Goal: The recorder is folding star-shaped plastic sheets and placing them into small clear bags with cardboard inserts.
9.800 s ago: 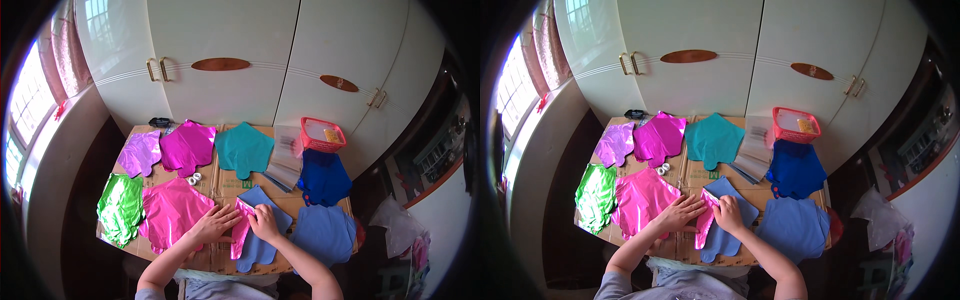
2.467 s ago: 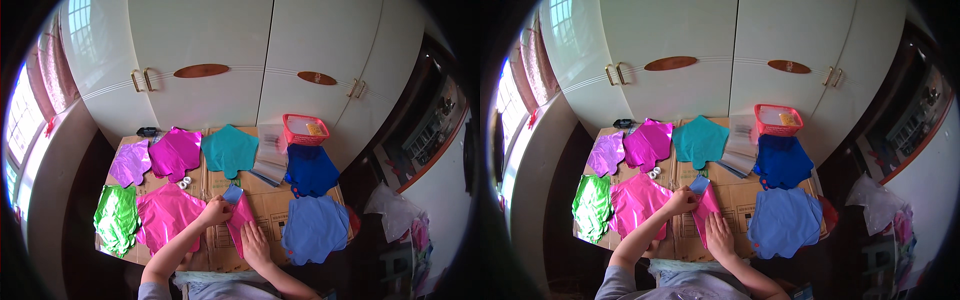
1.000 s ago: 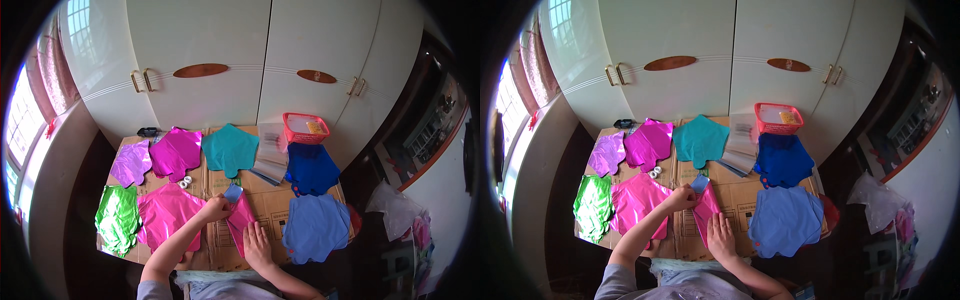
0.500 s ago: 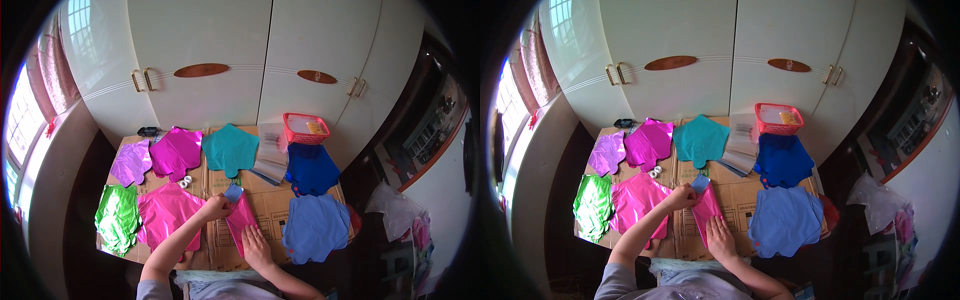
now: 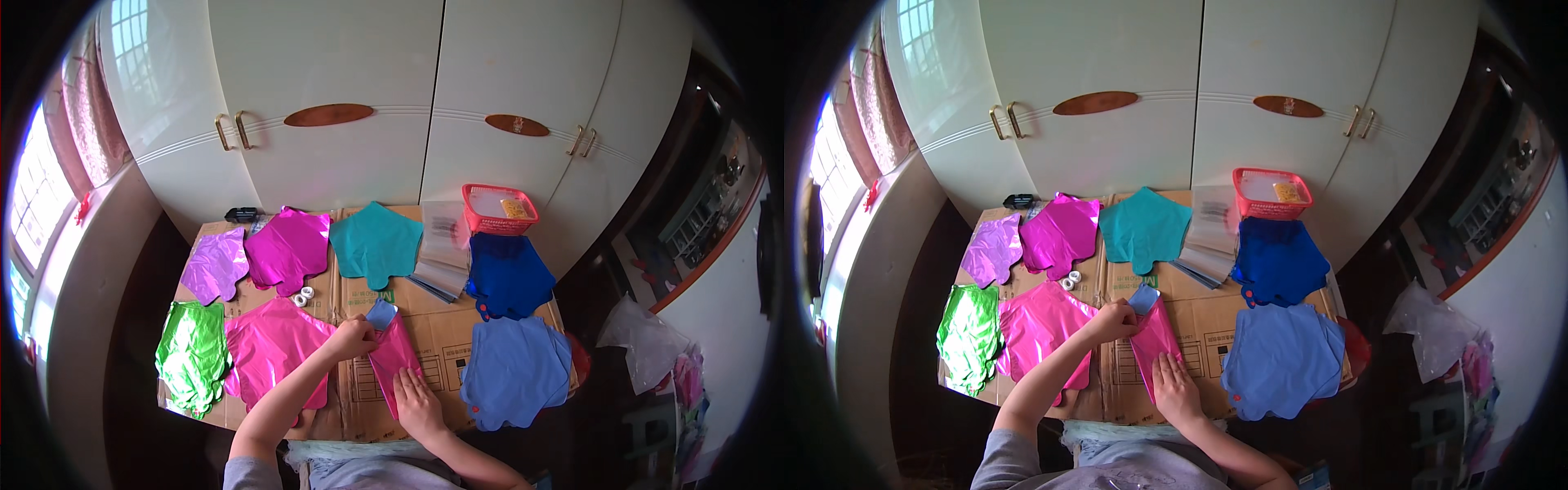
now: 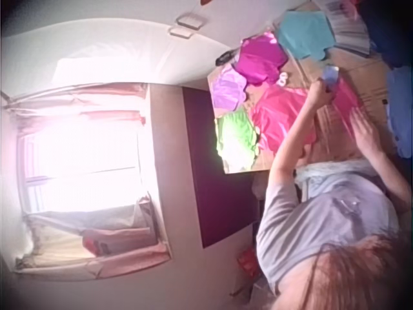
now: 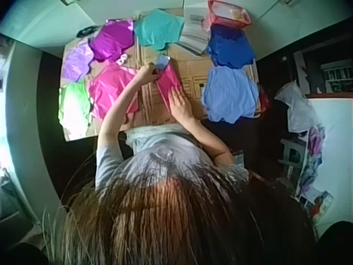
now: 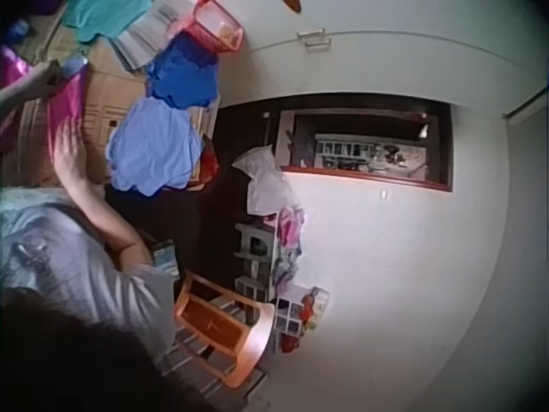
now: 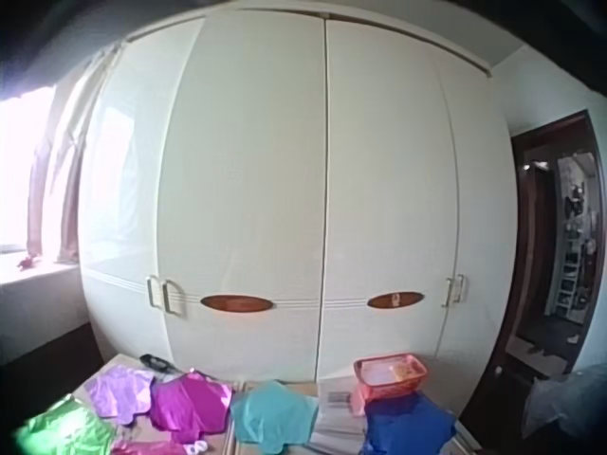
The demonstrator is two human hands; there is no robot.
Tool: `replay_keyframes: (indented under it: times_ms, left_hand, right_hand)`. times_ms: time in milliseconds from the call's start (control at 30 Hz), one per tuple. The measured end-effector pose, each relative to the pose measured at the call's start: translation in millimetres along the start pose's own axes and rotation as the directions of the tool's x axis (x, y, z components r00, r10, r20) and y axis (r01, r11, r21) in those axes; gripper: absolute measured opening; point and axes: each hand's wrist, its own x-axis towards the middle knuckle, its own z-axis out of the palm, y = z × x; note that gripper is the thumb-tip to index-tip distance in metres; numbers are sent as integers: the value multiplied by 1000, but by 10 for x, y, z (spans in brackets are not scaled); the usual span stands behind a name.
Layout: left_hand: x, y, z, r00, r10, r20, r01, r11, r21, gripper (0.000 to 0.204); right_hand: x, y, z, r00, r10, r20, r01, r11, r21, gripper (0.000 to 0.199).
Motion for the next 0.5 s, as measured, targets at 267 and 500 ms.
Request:
replay_keyframes:
  times_ms: [267, 500]
  left_hand:
    - [30, 14, -38, 1000, -9, 24, 9, 1000, 3, 16]
    - [47, 45, -57, 999, -21, 33, 20, 1000, 9, 16]
  right_hand:
    - [10, -14, -6, 1000, -15, 12, 15, 999, -28, 37]
    - [-49, 9, -63, 1000, -17, -14, 17, 1000, 10, 35]
